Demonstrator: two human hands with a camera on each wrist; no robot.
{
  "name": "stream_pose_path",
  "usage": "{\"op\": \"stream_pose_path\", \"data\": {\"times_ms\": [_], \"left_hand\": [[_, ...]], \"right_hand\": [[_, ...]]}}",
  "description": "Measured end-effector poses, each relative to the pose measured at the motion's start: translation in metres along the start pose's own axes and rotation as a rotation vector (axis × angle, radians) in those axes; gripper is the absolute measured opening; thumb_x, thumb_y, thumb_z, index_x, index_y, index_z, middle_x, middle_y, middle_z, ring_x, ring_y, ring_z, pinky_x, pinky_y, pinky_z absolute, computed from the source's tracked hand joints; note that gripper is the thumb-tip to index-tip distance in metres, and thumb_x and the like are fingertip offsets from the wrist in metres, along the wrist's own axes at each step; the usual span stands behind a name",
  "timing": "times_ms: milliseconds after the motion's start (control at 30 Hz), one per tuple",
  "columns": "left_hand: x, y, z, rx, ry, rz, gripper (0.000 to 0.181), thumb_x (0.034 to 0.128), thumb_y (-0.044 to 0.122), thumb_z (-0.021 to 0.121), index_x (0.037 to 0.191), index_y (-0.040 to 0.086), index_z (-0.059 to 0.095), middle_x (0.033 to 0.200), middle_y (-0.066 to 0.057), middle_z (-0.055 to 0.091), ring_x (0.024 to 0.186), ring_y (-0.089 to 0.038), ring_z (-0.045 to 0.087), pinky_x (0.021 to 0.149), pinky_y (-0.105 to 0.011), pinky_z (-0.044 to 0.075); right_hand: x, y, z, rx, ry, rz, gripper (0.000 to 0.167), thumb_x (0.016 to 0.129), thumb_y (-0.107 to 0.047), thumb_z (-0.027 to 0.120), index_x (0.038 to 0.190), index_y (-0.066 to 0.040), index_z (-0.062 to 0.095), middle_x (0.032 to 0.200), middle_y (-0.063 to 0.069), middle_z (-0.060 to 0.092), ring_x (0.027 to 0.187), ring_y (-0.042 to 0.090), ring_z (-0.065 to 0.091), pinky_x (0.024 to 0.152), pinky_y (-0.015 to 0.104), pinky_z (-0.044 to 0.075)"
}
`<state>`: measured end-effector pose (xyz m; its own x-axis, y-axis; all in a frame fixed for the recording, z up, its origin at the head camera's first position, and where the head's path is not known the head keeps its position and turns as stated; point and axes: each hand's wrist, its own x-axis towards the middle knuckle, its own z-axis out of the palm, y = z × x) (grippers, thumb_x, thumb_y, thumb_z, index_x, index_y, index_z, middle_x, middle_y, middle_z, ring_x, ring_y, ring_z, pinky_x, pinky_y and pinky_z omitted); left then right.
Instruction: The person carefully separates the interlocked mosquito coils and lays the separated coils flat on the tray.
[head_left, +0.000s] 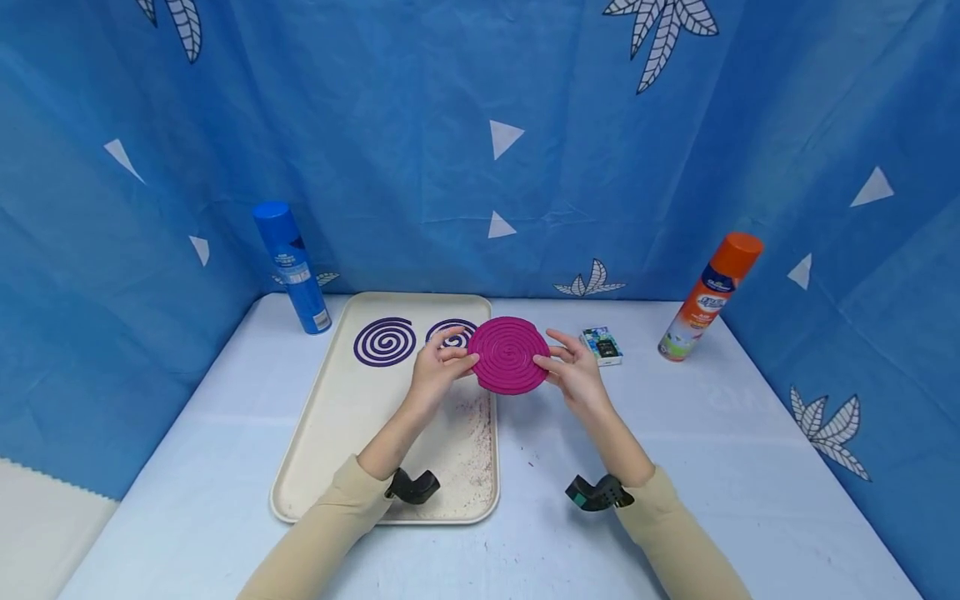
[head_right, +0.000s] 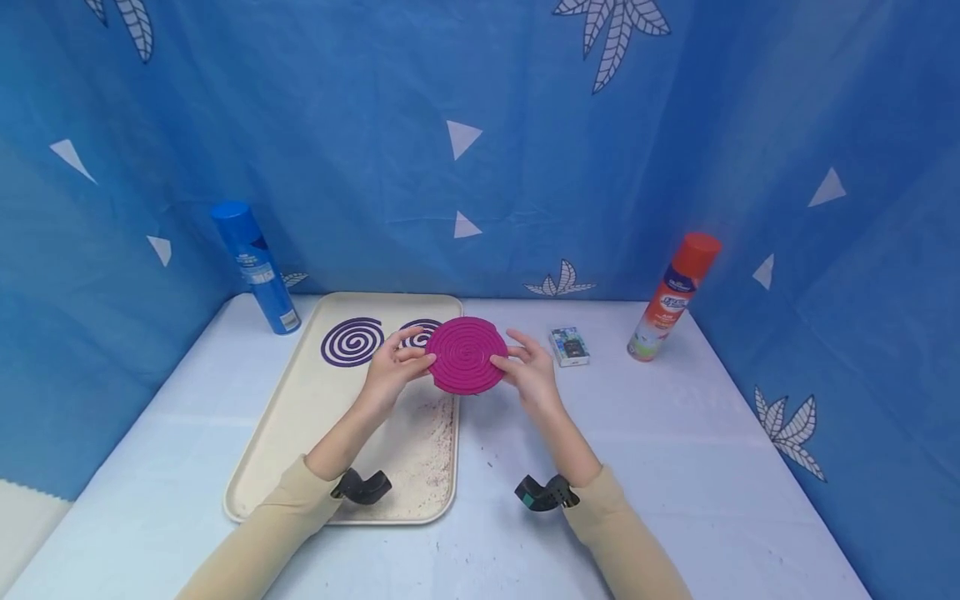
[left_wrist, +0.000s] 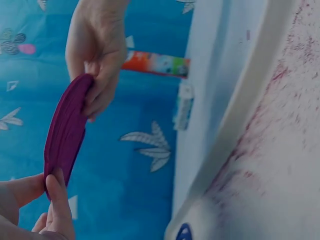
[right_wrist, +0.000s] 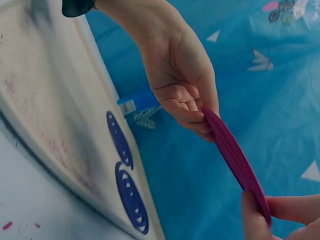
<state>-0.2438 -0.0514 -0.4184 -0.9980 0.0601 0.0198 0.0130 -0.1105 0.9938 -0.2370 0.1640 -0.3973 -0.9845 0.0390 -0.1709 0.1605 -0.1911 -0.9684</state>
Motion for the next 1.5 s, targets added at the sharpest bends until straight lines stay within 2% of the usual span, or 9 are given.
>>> {"op": "stream_pose_path", "data": {"times_ms": [167,367,600,700,933,1167,1267,1367,1500], "left_hand": [[-0.008,0.022,-0.020,0.028,-0.014,0.018,0.053,0.0860,0.001,0.066,0.135,0.005,0.046,0.076,0.010,0.066,0.072,-0.001,0.068,0.073,-0.022,0.060],[-0.014,0.035,-0.026,0.055,-0.011,0.039,0.050,0.0852,0.001,0.067,0.131,0.004,0.049,0.082,0.003,0.067,0.073,-0.002,0.068,0.074,-0.023,0.060],[-0.018,0.033,-0.020,0.134,0.067,0.090,0.044,0.0835,0.001,0.069,0.125,0.002,0.055,0.099,-0.018,0.067,0.072,0.000,0.065,0.071,-0.017,0.058],[-0.017,0.031,-0.020,0.133,0.075,0.094,0.042,0.0841,0.000,0.069,0.124,0.002,0.056,0.103,-0.023,0.065,0.072,0.000,0.064,0.071,-0.017,0.058],[-0.015,0.030,-0.022,0.088,0.065,0.088,0.043,0.0852,-0.001,0.067,0.126,-0.002,0.054,0.100,-0.019,0.066,0.072,0.000,0.065,0.072,-0.021,0.060],[-0.017,0.033,-0.025,0.097,0.047,0.160,0.045,0.0843,-0.002,0.068,0.127,-0.003,0.053,0.098,-0.019,0.068,0.073,-0.001,0.065,0.072,-0.020,0.059],[-0.016,0.037,-0.029,0.052,0.023,0.122,0.047,0.0846,-0.003,0.067,0.129,0.000,0.051,0.090,-0.008,0.071,0.071,-0.003,0.068,0.071,-0.020,0.059],[-0.014,0.039,-0.031,-0.023,0.004,0.022,0.051,0.0850,-0.004,0.065,0.132,0.003,0.048,0.079,0.007,0.070,0.069,-0.004,0.068,0.070,-0.021,0.060],[-0.013,0.039,-0.033,-0.102,-0.011,-0.109,0.058,0.0867,-0.006,0.062,0.139,0.004,0.039,0.075,0.010,0.067,0.069,-0.002,0.067,0.069,-0.017,0.058]], "right_hand": [[-0.014,-0.007,0.004,-0.012,-0.080,-0.050,0.056,0.091,0.005,0.055,0.144,-0.003,0.037,0.076,-0.010,0.067,0.068,0.003,0.068,0.066,0.021,0.060],[-0.025,-0.014,0.007,-0.045,-0.104,-0.091,0.055,0.092,0.004,0.055,0.143,-0.003,0.038,0.079,-0.011,0.070,0.073,0.003,0.069,0.068,0.023,0.060],[-0.026,-0.013,0.008,-0.060,-0.085,-0.097,0.054,0.092,0.003,0.056,0.143,-0.002,0.039,0.079,-0.012,0.070,0.074,0.002,0.069,0.069,0.023,0.060],[-0.025,-0.012,0.009,-0.062,-0.072,-0.087,0.054,0.092,0.003,0.057,0.142,-0.004,0.040,0.079,-0.011,0.070,0.074,0.003,0.069,0.069,0.023,0.060],[-0.025,-0.012,0.010,-0.033,-0.051,-0.069,0.057,0.091,0.003,0.058,0.144,-0.007,0.038,0.080,-0.012,0.070,0.074,0.003,0.070,0.068,0.023,0.060],[-0.028,-0.015,0.010,-0.015,-0.075,-0.070,0.058,0.091,0.005,0.057,0.144,-0.006,0.038,0.082,-0.011,0.070,0.075,0.004,0.070,0.067,0.024,0.060],[-0.028,-0.016,0.010,-0.038,-0.093,-0.100,0.057,0.091,0.005,0.057,0.143,-0.006,0.039,0.085,-0.010,0.070,0.075,0.004,0.070,0.067,0.025,0.060],[-0.029,-0.016,0.010,-0.055,-0.109,-0.140,0.056,0.090,0.005,0.057,0.142,-0.007,0.040,0.086,-0.010,0.070,0.076,0.004,0.069,0.067,0.025,0.061],[-0.028,-0.014,0.009,-0.063,-0.124,-0.178,0.055,0.089,0.006,0.057,0.141,-0.004,0.041,0.085,-0.012,0.071,0.075,0.004,0.070,0.067,0.024,0.060]]}}
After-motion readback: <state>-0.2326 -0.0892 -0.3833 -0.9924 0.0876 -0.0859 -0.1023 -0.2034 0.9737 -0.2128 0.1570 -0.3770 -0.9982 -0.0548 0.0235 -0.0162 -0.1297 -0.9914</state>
